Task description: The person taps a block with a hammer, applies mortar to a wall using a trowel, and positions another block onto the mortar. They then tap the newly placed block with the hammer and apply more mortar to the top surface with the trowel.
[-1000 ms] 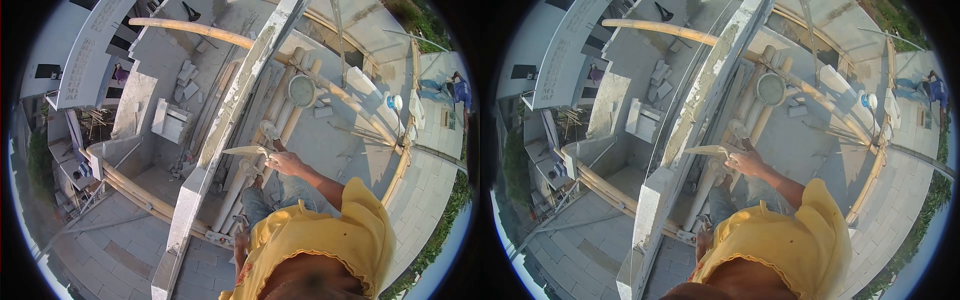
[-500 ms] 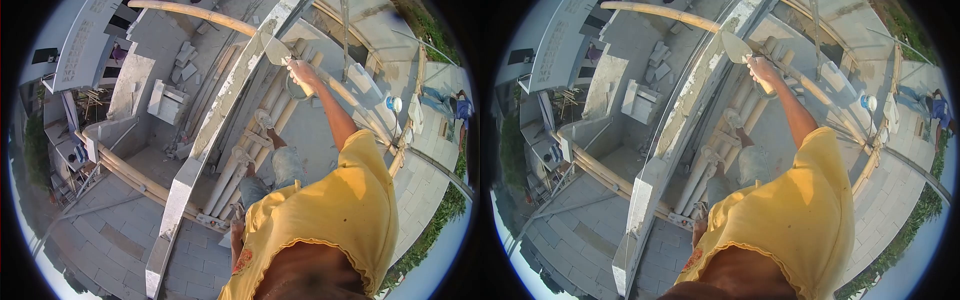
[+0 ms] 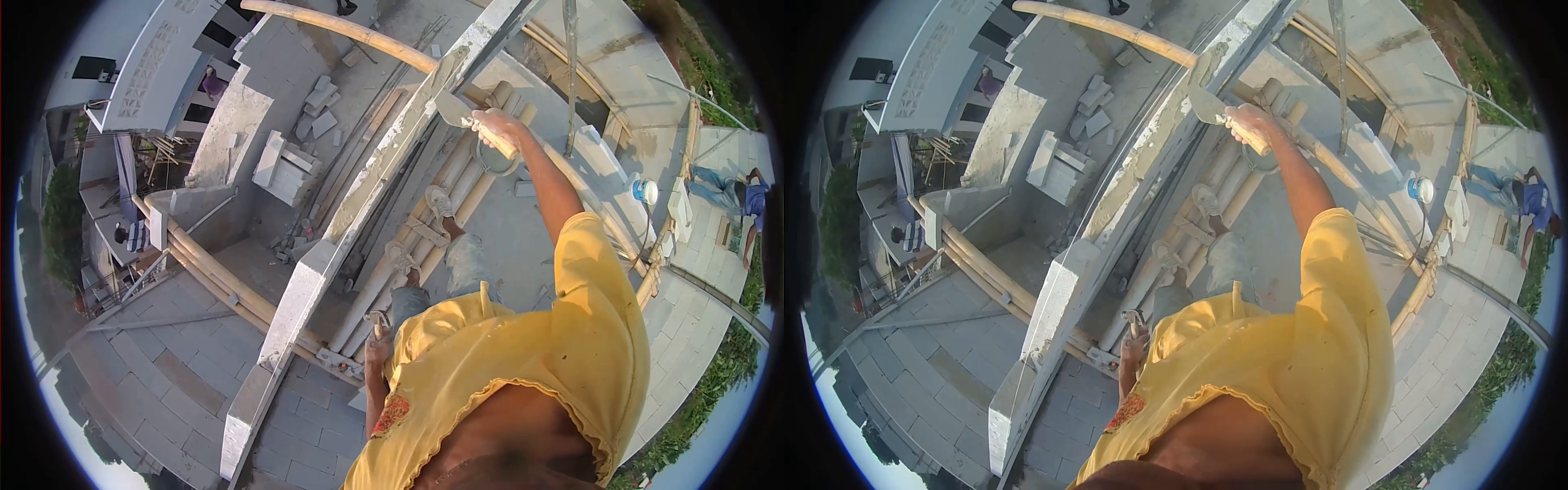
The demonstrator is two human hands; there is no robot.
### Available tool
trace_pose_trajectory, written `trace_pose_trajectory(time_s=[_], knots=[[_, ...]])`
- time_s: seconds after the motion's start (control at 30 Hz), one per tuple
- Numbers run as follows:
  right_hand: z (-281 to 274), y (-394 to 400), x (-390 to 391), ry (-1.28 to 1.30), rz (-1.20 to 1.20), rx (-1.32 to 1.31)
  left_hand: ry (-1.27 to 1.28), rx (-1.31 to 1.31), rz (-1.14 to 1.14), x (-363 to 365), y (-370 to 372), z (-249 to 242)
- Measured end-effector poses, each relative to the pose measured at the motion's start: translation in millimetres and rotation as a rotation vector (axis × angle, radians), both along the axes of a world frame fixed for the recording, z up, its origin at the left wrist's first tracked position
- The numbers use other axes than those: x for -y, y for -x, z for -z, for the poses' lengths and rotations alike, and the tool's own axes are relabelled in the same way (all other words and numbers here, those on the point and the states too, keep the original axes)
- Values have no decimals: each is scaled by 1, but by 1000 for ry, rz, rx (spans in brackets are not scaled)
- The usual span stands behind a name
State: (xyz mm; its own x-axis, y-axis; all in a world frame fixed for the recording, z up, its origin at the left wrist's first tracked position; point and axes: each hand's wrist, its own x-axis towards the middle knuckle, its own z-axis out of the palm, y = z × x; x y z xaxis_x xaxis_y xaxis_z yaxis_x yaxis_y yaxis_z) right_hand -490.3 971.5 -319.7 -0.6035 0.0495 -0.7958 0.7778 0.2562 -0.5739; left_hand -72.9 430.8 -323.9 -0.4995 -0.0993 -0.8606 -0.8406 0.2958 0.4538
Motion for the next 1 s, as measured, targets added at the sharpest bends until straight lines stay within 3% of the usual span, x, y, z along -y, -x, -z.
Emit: trace_pose_trajectory(time_s=[0.13,0.27,0.33,0.4,0.43,0.5,0.57,0.6,0.7,0.77,0.83,0.9,1.0], knots=[[17,-59,46,42,118,-156,-23,123,-48,35,-44,36],[78,-84,75,-65,215,-274,10,91,168,83,-104,77],[95,-107,81,-121,193,-284,79,7,430,102,-119,68],[110,-126,82,-170,134,-380,328,155,498,65,-77,6],[104,-145,85,-195,86,-453,283,85,437,58,-71,-6],[83,-160,86,-169,244,-273,252,-11,450,53,-64,-11],[66,-145,84,-179,276,-282,74,18,109,53,-87,36],[60,-141,83,-174,274,-272,-107,74,-310,48,-103,65],[35,-112,90,-91,230,-296,232,-37,1016,44,-79,75],[19,-98,125,27,183,-222,158,-13,223,-4,-4,-3],[-10,-116,161,181,94,-45,68,-105,143,-7,-8,9],[-21,-145,206,521,41,163,1,-141,94,1,-16,14],[-30,-182,285,646,-56,297,24,-122,116,11,-18,7]])
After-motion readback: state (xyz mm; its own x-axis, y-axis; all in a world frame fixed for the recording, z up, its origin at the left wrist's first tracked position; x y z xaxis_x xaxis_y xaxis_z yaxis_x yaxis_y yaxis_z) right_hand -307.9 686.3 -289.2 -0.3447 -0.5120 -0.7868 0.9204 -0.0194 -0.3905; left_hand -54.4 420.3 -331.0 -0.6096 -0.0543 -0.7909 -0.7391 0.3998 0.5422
